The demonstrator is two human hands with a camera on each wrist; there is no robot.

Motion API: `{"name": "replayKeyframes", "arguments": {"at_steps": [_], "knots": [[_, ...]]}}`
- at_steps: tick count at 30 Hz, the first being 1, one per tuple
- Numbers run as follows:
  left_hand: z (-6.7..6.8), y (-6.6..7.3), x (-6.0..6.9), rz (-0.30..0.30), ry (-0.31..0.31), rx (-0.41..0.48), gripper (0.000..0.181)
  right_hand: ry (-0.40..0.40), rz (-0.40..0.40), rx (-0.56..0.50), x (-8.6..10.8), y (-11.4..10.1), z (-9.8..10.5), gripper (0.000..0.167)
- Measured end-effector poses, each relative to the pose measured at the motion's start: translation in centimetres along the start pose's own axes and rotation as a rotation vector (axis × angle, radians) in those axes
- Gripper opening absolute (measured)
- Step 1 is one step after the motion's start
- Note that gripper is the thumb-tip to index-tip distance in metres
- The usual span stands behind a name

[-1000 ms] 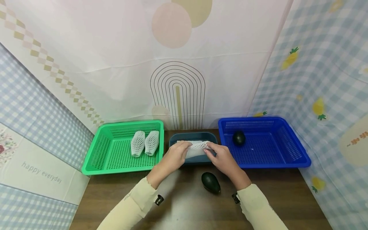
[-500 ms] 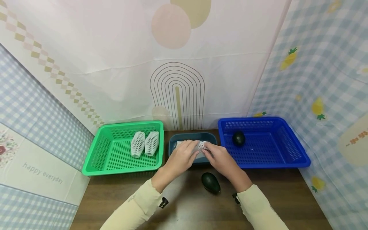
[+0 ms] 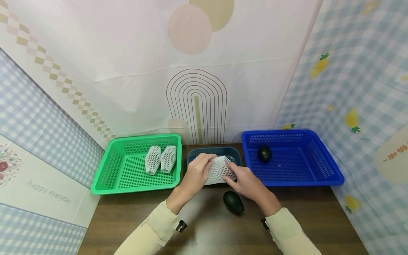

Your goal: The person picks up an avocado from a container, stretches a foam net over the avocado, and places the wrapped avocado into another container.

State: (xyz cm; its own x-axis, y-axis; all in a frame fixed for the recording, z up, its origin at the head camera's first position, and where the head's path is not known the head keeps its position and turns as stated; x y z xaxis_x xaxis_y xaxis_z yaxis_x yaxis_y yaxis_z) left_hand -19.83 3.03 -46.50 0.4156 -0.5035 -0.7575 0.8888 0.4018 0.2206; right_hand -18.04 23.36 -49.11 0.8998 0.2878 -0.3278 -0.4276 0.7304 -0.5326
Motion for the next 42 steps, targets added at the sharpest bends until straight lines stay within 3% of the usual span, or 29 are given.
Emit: {"name": "replayKeyframes", "arguments": {"at_steps": [9, 17, 26, 31, 36, 42], "knots": [[0.9, -0.9, -0.1, 0.055, 0.021, 0.003, 0.018, 0.010, 0.031, -0.010, 0.9, 0.3, -0.2, 0.021], [0.1, -0.7, 0.9, 0.151, -0.059, 0.095, 0.015, 0.069, 0.062, -0.052, 1.1, -0.4, -0.1, 0.022], [-0.9, 0.4, 1.7, 0.066, -0.162, 0.150, 0.027, 0.169, 0.102, -0.067, 0.8, -1.1, -0.1, 0.027], [-1.4, 0.6, 1.9, 0.049, -0.120, 0.142, 0.019, 0.138, 0.051, -0.063, 0.6, -1.4, -0.2, 0.030], [-1.3, 0.3, 1.9, 0.108, -0.061, 0.160, 0.015, 0.097, -0.007, -0.017, 1.0, -1.1, -0.4, 0.034], [-0.5, -0.5, 1.8, 0.189, -0.010, 0.167, 0.015, 0.042, -0.007, -0.019, 1.5, -0.6, -0.9, 0.032]]}}
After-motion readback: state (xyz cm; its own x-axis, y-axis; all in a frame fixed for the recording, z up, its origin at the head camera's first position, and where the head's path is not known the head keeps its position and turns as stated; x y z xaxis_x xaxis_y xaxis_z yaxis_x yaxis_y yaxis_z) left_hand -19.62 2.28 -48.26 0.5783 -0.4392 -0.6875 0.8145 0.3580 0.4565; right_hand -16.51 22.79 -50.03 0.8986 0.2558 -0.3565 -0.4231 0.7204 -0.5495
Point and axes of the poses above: each hand's wrist, its own x-axis away from the middle knuckle, its own z-axis out of the back of the hand, y = z × x, the point moved 2 cm from there along -x, towards the middle knuckle, and after that the axes turned 13 degrees about -z, right-handed, at the moved point
